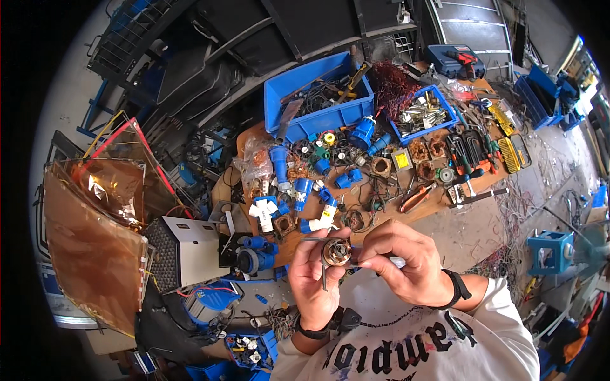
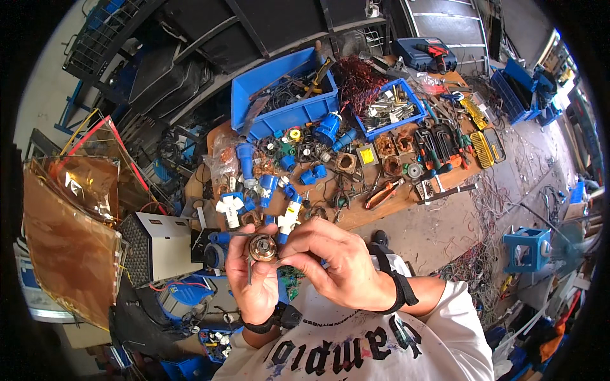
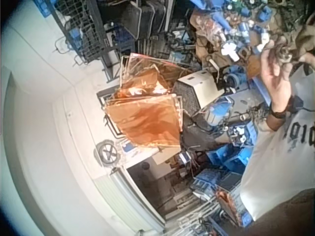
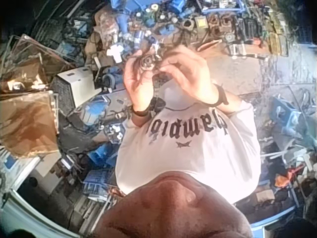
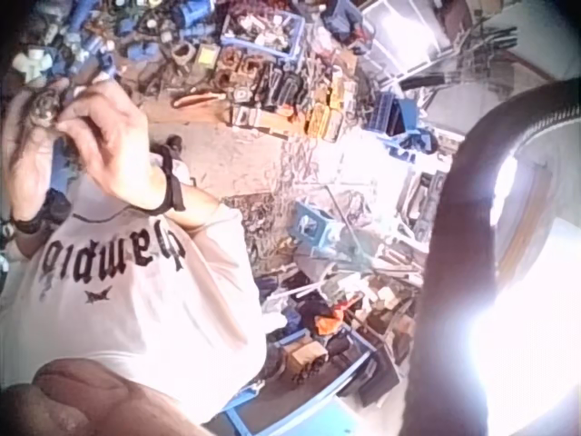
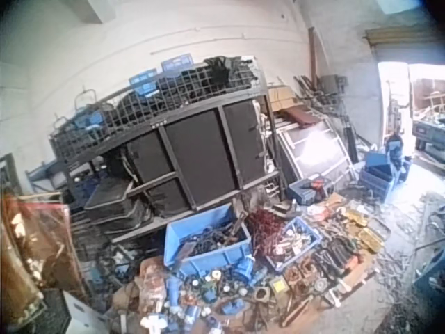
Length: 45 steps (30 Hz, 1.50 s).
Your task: The person uses pliers to remove a small component from a black plastic housing. They then use a screwdriver to manipulate the internal wiring and components of the removed part. The person continues to adjust the wires and internal structure of the component with the screwdriver and their fingers.
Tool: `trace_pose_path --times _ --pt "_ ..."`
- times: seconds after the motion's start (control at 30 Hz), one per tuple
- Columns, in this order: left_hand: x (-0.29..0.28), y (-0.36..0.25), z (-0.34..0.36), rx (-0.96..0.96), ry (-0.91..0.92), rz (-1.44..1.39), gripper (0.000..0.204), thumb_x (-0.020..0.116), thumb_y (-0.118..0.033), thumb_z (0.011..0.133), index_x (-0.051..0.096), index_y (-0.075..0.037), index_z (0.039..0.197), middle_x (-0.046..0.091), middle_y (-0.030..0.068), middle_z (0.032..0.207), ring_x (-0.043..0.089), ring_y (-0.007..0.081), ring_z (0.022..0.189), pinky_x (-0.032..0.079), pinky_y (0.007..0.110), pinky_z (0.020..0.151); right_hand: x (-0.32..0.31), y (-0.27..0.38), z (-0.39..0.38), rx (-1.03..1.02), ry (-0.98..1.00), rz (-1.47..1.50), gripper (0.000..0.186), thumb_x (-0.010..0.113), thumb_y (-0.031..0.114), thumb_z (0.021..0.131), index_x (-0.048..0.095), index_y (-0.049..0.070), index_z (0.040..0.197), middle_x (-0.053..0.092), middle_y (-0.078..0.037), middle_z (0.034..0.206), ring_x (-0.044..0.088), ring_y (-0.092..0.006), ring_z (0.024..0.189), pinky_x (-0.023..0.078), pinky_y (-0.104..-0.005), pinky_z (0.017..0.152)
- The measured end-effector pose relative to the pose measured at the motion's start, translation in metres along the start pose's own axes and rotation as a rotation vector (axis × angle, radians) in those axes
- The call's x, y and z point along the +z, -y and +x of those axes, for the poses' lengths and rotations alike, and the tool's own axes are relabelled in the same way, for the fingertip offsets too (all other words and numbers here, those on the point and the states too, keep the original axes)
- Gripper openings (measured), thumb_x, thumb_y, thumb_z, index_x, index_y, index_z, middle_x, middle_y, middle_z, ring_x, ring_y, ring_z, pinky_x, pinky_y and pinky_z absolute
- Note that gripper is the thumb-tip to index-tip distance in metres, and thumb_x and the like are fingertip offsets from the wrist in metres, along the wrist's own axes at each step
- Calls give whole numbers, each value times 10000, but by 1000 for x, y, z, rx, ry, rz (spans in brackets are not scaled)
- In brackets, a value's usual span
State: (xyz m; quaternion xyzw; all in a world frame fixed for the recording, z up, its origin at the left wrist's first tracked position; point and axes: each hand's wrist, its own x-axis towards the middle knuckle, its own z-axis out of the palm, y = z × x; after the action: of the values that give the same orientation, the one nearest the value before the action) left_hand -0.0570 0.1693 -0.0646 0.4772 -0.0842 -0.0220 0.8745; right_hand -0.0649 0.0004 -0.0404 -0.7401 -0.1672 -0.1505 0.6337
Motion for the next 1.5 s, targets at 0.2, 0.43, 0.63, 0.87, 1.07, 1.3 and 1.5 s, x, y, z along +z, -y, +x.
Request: trace_pose_path --times 0.2,0.43,0.63,0.87,1.07,1.3,1.5 --pt "-5 2 -2 -15 51 -30 602 772 -104 813 465 15 1317 609 225 1232 651 295 1053 528 399 924 0 1 -1 94 -39 110 82 693 16 847 642 20 912 621 -102 902 635 -240 782 508 -321 666" --pt "-7 -2 -2 -123 84 -112 604 741 -204 855 437 -9 1339 582 245 1266 681 290 934 566 387 806 1 2 -2 11 -23 53 96 678 -4 849 627 24 925 610 -98 893 635 -251 789 509 -323 665" --pt "-7 -1 -3 -190 56 -174 601 729 -270 871 441 -18 1334 584 223 1273 664 255 953 559 367 802 2 3 -3 -34 22 -6 117 686 3 837 626 36 932 610 -93 898 637 -272 788 513 -342 662" --pt "-7 2 -4 -175 29 -178 554 738 -228 867 459 -18 1297 594 207 1257 644 232 1004 552 361 839 -10 6 3 1 167 27 95 689 19 834 639 46 910 616 -90 907 632 -284 820 515 -364 698" --pt "1 1 -5 -28 -35 27 538 766 -80 823 465 6 1260 611 207 1223 634 220 1036 529 354 890 -7 10 2 -43 125 -36 94 685 17 831 640 44 909 639 -89 925 637 -280 861 517 -365 725" --pt "-2 3 -7 56 -34 132 555 777 -36 804 465 19 1259 638 181 1177 624 195 1051 487 315 923 2 -1 -4 -144 19 4 111 677 -7 831 610 24 914 678 -109 927 662 -290 823 526 -362 713" --pt "0 0 -10 -69 -31 1 531 757 -69 830 464 26 1263 655 142 1148 632 192 1022 531 309 854 4 -8 -7 18 4 247 74 651 1 883 591 22 922 680 -124 920 684 -239 803 538 -316 689"
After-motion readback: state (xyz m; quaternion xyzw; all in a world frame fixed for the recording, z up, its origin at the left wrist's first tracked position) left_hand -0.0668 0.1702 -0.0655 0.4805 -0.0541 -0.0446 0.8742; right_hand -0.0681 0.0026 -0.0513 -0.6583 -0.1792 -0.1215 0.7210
